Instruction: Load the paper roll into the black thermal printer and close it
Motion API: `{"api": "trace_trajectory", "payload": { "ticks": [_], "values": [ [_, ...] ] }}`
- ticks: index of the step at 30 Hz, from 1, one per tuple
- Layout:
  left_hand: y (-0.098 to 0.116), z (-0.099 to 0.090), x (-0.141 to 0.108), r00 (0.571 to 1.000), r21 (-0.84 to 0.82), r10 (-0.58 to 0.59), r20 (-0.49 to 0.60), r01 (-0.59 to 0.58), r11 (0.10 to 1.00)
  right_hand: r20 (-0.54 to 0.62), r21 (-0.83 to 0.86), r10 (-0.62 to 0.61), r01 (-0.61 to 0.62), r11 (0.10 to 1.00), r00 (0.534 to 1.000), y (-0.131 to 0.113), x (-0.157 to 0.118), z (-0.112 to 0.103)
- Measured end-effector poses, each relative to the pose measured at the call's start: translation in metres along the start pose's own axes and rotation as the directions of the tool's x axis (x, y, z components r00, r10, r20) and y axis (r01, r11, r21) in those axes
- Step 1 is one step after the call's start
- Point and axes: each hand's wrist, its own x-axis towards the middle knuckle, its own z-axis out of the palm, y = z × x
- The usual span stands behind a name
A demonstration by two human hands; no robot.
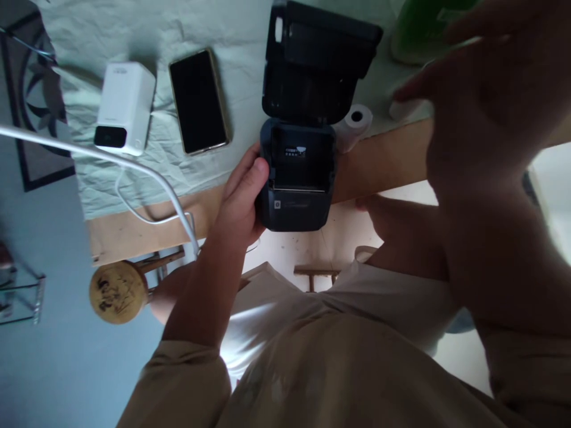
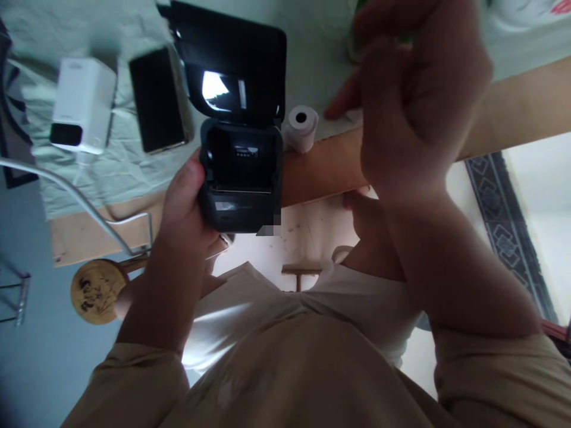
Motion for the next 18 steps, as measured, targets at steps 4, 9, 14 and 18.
{"api": "trace_trajectory", "payload": {
  "ticks": [4, 9, 14, 18],
  "values": [
    [0.0, 0.0, 0.0, 1.0, 0.041, 0.009, -0.018, -0.009, 0.999, -0.055, 0.011, -0.013, 0.014, 1.0, 0.998, 0.002, 0.008, 0.007],
    [0.0, -0.001, 0.0, 1.0, 0.059, 0.002, -0.027, -0.001, 0.998, -0.151, 0.043, -0.077, 0.084, 0.996, 0.986, 0.01, 0.007, 0.024],
    [-0.001, -0.002, 0.001, 1.0, 0.05, 0.011, -0.014, -0.01, 0.999, -0.016, -0.016, -0.115, 0.115, 0.993, 0.993, 0.016, 0.009, 0.038],
    [-0.001, -0.002, 0.002, 1.0, 0.033, 0.02, -0.003, -0.02, 0.999, 0.047, -0.257, -0.057, 0.067, 0.964, 0.997, 0.015, 0.011, 0.045]
  ]
}}
